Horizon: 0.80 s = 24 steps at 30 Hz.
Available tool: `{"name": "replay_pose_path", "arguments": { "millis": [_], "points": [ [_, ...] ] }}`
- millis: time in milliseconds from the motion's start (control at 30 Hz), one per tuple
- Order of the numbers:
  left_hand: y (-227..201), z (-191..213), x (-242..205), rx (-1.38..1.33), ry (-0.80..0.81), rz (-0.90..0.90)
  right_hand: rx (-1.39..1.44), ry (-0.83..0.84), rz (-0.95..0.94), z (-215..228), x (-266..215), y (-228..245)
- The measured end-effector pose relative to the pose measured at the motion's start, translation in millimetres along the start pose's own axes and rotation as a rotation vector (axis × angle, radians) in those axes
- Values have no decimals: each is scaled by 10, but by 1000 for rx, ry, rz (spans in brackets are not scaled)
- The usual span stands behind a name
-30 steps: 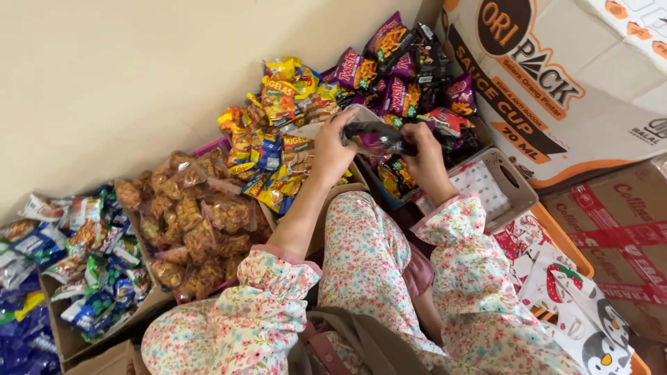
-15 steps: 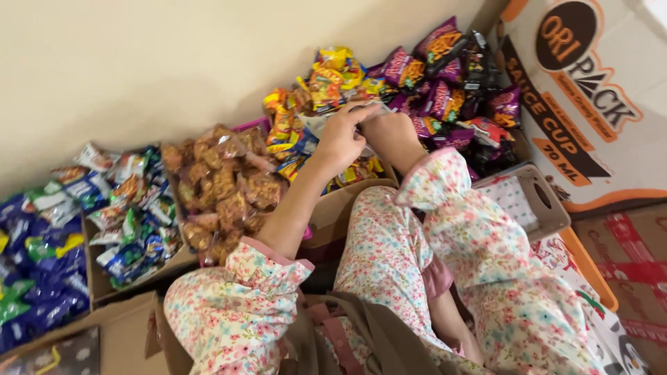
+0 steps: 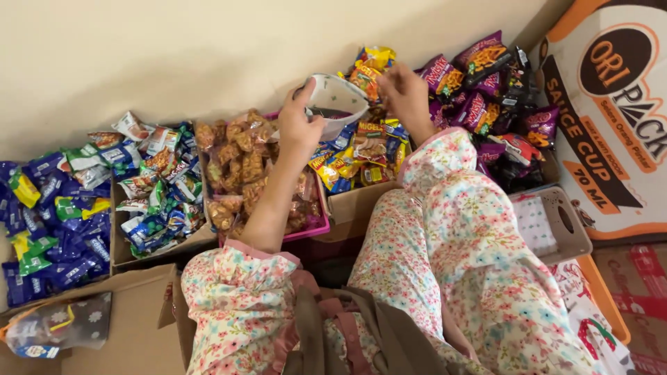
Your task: Packing various small snack packets into a plastic bag and sealing it with a rubber band.
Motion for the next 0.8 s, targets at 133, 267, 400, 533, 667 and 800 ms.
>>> {"name": "replay_pose_path", "arguments": {
  "millis": [133,267,400,533,667,800],
  "points": [
    [-24,132,-130,39,-111,-180,-694,106,-234,-484,255,-1718],
    [-53,172,-221,-62,-133,-140,-612,118,-571,-654,-269,-2009],
    [-78,158,-253,-118,-123,-111,-334,36,-612,-721,-475,-1798],
    [-30,187,-222,-101,-121,-81,-319,121,-585,-684,-417,-1493],
    [88,137,-224,-107,-107,-51,-204,150,-547,-535,-251,-1390],
    [-77,184,-269,-142,-97,-6,350,-117,1,47,-189,-293]
  ]
}}
Point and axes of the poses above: each hand's wrist, its own x-axis towards the middle knuckle, its own z-axis out of the back of the hand, y = z × x, the point moved 10 cm from there along x, towards the middle knuckle, and after that the axes turned 15 degrees about -z, right-handed, at the moved point
